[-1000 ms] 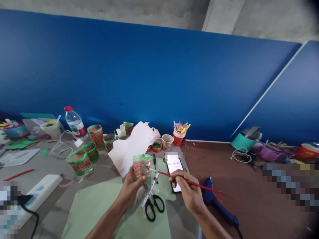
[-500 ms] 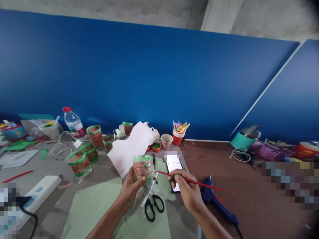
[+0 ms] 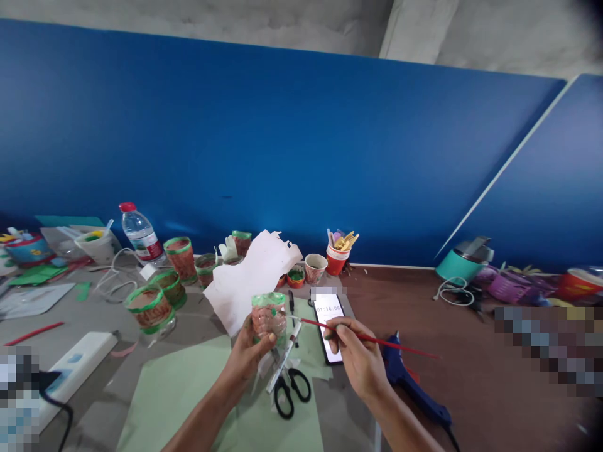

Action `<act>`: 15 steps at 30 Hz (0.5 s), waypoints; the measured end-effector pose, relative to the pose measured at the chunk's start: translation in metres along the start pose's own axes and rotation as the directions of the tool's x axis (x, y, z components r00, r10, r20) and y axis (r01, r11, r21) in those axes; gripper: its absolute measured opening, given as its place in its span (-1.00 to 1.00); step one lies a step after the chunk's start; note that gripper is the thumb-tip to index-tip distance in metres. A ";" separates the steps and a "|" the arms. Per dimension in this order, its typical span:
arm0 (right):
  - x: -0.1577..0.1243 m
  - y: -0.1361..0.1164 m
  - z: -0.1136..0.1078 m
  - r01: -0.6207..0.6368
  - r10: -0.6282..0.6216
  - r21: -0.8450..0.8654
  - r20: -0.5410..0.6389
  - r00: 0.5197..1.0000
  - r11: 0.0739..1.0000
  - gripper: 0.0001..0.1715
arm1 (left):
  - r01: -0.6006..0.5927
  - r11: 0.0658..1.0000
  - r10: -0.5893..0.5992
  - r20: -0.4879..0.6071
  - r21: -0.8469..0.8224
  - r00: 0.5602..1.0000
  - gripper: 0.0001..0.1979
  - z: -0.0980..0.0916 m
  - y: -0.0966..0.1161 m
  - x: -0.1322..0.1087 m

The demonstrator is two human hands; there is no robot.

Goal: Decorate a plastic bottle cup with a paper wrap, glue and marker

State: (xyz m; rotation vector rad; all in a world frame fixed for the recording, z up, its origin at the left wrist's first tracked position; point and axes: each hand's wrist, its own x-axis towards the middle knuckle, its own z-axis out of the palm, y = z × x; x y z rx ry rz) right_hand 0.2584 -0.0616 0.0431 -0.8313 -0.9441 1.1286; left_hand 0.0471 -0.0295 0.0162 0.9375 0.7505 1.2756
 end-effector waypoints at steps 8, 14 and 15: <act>0.001 0.006 -0.005 0.045 -0.045 -0.053 -0.008 0.999 0.998 -0.82 | -0.007 1.000 0.007 0.018 0.006 1.000 -0.42 -0.001 -0.001 0.001; 0.000 0.013 -0.012 0.067 -0.063 -0.125 0.039 0.997 0.990 -0.83 | -0.009 1.000 0.009 0.003 0.017 1.000 -0.44 -0.002 -0.002 0.000; 0.000 0.013 -0.013 0.071 -0.066 -0.130 0.041 0.997 0.989 -0.83 | -0.017 1.000 0.016 0.004 0.022 1.000 -0.44 -0.002 -0.002 0.000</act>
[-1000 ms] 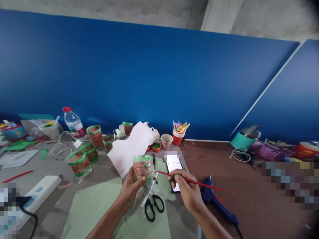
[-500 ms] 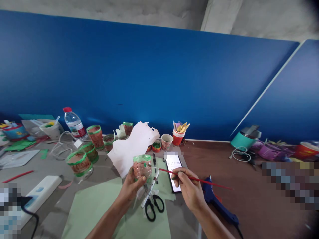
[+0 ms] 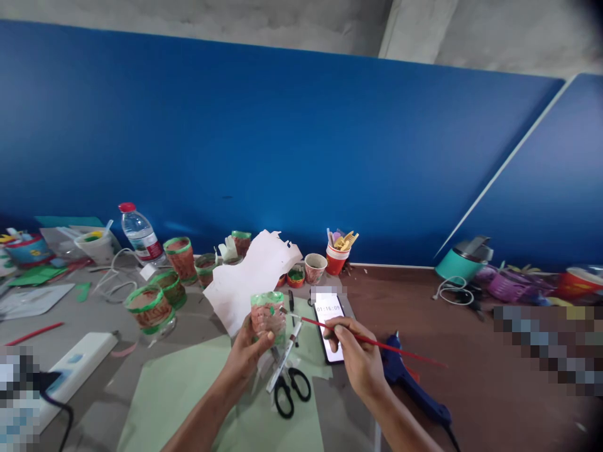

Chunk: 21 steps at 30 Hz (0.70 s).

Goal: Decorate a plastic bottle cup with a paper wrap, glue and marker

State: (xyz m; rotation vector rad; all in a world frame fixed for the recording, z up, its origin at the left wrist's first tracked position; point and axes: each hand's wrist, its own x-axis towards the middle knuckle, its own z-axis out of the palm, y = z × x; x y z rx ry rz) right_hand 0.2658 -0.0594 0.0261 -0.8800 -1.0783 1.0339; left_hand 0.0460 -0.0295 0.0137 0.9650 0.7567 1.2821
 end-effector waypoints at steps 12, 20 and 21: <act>0.000 -0.001 0.003 0.044 -0.044 -0.027 0.006 0.999 0.999 -0.81 | 0.004 1.000 -0.004 0.015 0.007 1.000 -0.42 0.000 0.000 0.000; 0.000 -0.002 0.003 0.045 -0.045 -0.061 -0.002 0.999 0.997 -0.79 | 0.025 0.999 -0.024 0.032 -0.041 0.999 -0.44 0.003 0.001 -0.001; 0.000 -0.002 0.003 0.039 -0.039 -0.060 -0.001 0.999 0.997 -0.79 | 0.025 0.999 -0.024 0.027 -0.042 0.999 -0.45 0.003 0.001 0.000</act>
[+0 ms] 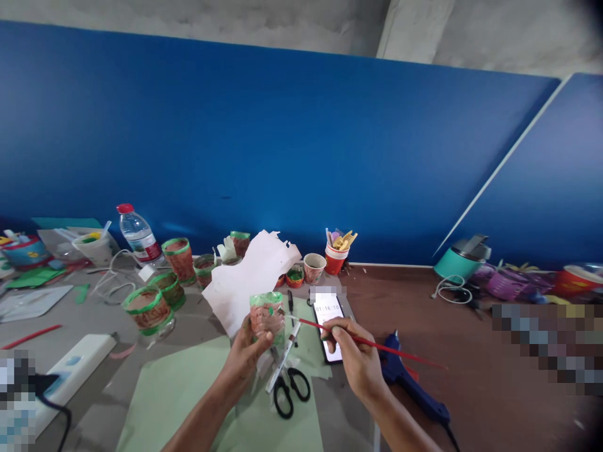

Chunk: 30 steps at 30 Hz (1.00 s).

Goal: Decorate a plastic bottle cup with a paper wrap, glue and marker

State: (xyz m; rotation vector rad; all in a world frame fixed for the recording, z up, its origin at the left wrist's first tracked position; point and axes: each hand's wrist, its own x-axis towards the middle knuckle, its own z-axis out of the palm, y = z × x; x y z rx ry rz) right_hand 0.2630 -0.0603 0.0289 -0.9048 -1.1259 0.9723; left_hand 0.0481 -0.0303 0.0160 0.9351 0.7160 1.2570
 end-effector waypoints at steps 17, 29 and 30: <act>0.000 -0.002 0.001 -0.002 0.002 0.014 -0.002 1.000 1.000 -0.80 | -0.006 1.000 0.006 -0.005 0.008 1.000 -0.47 0.000 0.002 0.000; 0.000 -0.001 0.001 -0.004 0.004 0.005 0.005 1.000 1.000 -0.81 | -0.001 1.000 0.001 -0.002 0.025 1.000 -0.49 -0.004 -0.003 0.001; 0.000 -0.002 0.001 -0.001 0.001 0.006 -0.003 1.000 1.000 -0.81 | 0.001 1.000 -0.001 0.006 0.024 1.000 -0.49 -0.005 -0.003 0.001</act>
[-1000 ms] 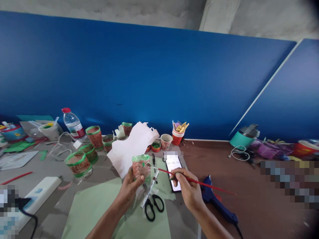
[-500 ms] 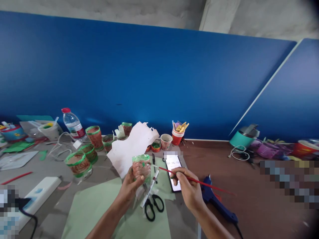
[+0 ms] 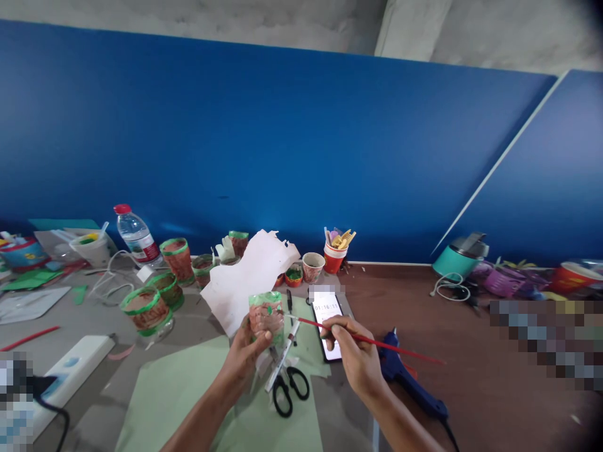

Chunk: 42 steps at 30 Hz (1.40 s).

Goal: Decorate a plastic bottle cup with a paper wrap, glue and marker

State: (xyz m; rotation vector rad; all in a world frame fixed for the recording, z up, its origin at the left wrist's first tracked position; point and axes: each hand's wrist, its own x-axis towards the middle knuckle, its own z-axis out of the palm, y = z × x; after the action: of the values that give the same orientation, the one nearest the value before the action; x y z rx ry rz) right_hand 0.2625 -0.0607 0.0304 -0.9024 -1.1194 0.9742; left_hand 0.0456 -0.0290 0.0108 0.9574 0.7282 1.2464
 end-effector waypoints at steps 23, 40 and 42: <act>0.001 -0.001 0.001 -0.009 0.009 0.020 -0.008 1.000 1.000 -0.81 | 0.008 1.000 -0.008 -0.009 0.001 1.000 -0.44 0.001 0.003 -0.001; 0.001 0.002 -0.001 0.001 -0.002 0.037 0.031 1.000 0.999 -0.82 | 0.000 1.000 0.001 -0.019 0.028 1.000 -0.43 -0.001 0.000 0.001; 0.001 0.001 -0.001 0.006 -0.007 0.036 0.032 0.999 0.999 -0.82 | -0.014 1.000 0.015 -0.028 0.022 1.000 -0.44 -0.001 0.000 0.001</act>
State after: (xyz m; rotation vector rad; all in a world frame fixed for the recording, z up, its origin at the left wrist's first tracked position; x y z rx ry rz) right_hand 0.2636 -0.0592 0.0292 -0.8565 -1.1284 1.0034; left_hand 0.0449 -0.0276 0.0105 0.9661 0.7594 1.2690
